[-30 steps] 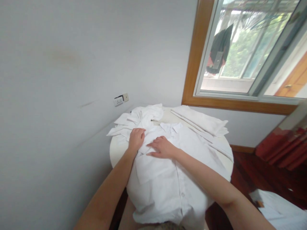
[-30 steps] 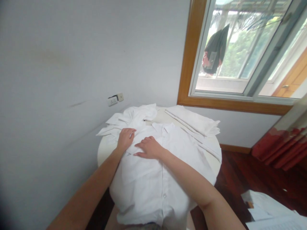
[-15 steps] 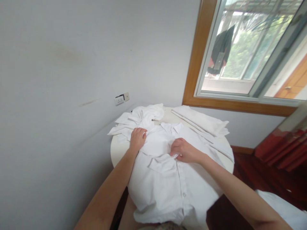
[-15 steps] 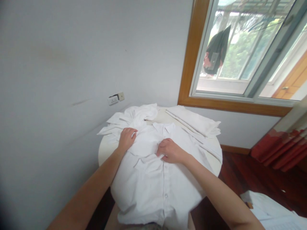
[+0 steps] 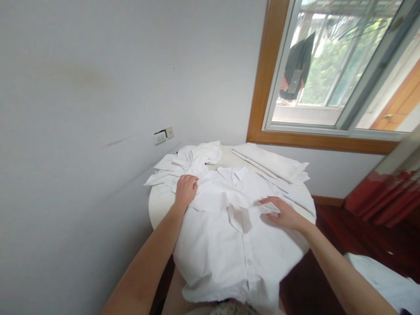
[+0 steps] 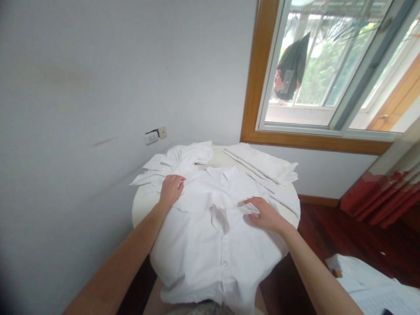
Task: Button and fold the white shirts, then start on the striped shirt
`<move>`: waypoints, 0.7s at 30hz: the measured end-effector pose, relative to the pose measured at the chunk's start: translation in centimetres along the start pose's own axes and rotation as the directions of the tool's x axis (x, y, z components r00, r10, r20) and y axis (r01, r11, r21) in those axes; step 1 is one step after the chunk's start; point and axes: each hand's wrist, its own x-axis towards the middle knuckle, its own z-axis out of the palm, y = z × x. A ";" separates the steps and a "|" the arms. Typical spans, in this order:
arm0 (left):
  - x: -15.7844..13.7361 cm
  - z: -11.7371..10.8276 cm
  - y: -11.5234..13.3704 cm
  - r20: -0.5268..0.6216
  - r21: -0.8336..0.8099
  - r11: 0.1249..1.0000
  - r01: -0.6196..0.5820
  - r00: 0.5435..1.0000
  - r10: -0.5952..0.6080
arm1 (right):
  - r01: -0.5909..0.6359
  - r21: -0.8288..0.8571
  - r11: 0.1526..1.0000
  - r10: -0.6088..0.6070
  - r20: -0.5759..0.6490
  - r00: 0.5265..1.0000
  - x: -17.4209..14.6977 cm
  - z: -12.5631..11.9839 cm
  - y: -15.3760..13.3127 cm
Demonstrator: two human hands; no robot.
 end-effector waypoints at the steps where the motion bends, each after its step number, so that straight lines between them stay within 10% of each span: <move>1: 0.0 0.0 0.0 0.006 0.002 1.000 0.001 1.000 -0.001 | -0.007 0.037 0.999 0.007 0.006 1.000 -0.3 -0.1 -0.2; 8: 0.1 0.0 0.0 0.007 0.000 1.000 0.006 1.000 -0.006 | 0.092 0.188 0.978 -0.104 0.055 0.993 -1.8 -1.3 -0.8; 21: 0.1 -0.3 0.2 -0.036 -0.022 0.999 -0.039 0.999 0.039 | 0.170 -0.016 0.985 -0.171 -0.050 0.984 -5.9 0.9 -1.8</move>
